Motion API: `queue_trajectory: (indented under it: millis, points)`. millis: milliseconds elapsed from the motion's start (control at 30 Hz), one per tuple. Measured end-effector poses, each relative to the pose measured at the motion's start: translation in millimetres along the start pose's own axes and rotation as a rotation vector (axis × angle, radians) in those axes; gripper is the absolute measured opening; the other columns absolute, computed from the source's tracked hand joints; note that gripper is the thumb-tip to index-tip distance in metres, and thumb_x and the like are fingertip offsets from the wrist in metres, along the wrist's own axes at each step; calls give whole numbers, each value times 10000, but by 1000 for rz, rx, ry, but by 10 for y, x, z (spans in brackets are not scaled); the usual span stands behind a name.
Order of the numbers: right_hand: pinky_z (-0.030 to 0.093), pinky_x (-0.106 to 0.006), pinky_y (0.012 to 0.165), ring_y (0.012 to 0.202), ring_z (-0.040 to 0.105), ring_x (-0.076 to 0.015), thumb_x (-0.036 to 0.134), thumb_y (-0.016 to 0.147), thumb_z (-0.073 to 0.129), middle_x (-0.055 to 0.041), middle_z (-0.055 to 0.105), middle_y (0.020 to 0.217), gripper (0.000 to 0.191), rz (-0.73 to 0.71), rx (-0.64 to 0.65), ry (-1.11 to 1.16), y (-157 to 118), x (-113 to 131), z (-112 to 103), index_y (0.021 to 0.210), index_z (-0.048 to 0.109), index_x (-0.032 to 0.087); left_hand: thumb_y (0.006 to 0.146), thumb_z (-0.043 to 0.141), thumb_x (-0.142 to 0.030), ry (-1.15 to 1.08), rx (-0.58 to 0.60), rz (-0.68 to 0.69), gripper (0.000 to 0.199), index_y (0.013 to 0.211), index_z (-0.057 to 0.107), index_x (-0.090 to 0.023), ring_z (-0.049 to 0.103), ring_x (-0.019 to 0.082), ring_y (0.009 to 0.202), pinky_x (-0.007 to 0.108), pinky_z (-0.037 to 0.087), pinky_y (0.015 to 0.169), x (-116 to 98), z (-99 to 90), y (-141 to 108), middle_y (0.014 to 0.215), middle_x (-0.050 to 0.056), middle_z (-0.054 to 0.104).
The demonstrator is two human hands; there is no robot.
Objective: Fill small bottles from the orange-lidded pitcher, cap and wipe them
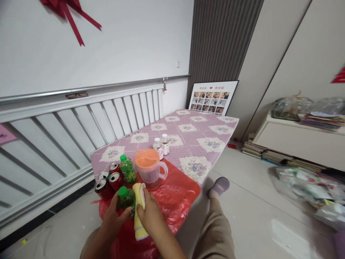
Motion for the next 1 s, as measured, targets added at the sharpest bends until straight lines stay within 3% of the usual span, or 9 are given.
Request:
queue_trajectory:
  millis: [167, 267, 433, 500, 600, 733, 800, 900, 1000]
  points:
    - [377, -362, 1083, 1269, 502, -227, 145, 809, 514, -118, 519, 1384, 643, -169, -46, 4, 65, 362, -188, 1442, 409, 183, 729, 672, -287, -57, 34, -5, 676, 1350, 428, -185, 552, 296, 1258, 482, 422, 1090, 48, 2, 11, 1379, 145, 552]
    - [340, -373, 1111, 1300, 477, -235, 132, 814, 497, -145, 512, 1399, 669, -82, -15, -1, 149, 202, -85, 1470, 367, 141, 704, 691, -311, -62, 11, -9, 696, 1339, 442, -172, 578, 312, 1223, 492, 424, 1084, 30, -1, 27, 1347, 153, 579]
    - [389, -410, 1075, 1258, 542, -260, 82, 771, 505, -180, 582, 1343, 685, -24, 79, 11, 170, -221, 134, 1447, 404, 103, 676, 705, -326, -31, 0, 14, 711, 1322, 465, -154, 568, 330, 1237, 488, 421, 1089, -29, -24, 52, 1339, 164, 588]
    - [381, -422, 1082, 1275, 529, -271, 93, 772, 513, -195, 565, 1363, 678, -27, 85, 18, 146, -241, 117, 1442, 411, 90, 674, 708, -309, -29, 16, 17, 710, 1324, 466, -158, 562, 333, 1245, 500, 412, 1094, -41, -38, 58, 1343, 162, 588]
    - [344, -429, 1108, 1324, 471, -272, 133, 801, 511, -189, 518, 1410, 662, -69, 50, 27, 116, -63, -21, 1453, 398, 103, 677, 718, -286, -56, 50, -13, 736, 1350, 442, -172, 579, 322, 1226, 502, 416, 1090, -43, -65, 66, 1342, 150, 593]
    - [342, -371, 1107, 1308, 470, -232, 178, 820, 529, -120, 499, 1425, 662, -181, 7, 34, 111, 289, -222, 1466, 384, 186, 716, 705, -248, -147, 193, -26, 770, 1404, 367, -178, 592, 295, 1212, 474, 438, 1077, -47, -114, 105, 1338, 135, 603]
    - [338, -349, 1107, 1304, 469, -223, 170, 807, 541, -105, 503, 1421, 667, -209, 11, 12, 129, 350, -243, 1458, 398, 201, 734, 706, -251, -213, 297, -24, 766, 1411, 352, -187, 588, 289, 1220, 460, 447, 1071, -59, -154, 142, 1335, 126, 608]
    - [367, -357, 1082, 1289, 493, -232, 131, 794, 518, -136, 525, 1404, 689, -147, 34, -24, 153, 207, -147, 1468, 382, 162, 746, 715, -259, -274, 428, -4, 733, 1393, 375, -212, 537, 285, 1285, 440, 427, 1094, -99, -229, 195, 1397, 114, 560]
    - [452, -393, 995, 1166, 604, -271, 96, 761, 524, -190, 615, 1286, 696, -52, 102, -60, 124, -59, 16, 1448, 413, 98, 748, 699, -230, -251, 467, 10, 716, 1391, 384, -218, 470, 276, 1347, 437, 370, 1139, -139, -277, 211, 1442, 109, 511]
Point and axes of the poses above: each hand's wrist, its own y-axis towards the middle knuckle, its own z-axis out of the palm, x = y × z, the point moved 2 cm from there along y, towards the middle knuckle
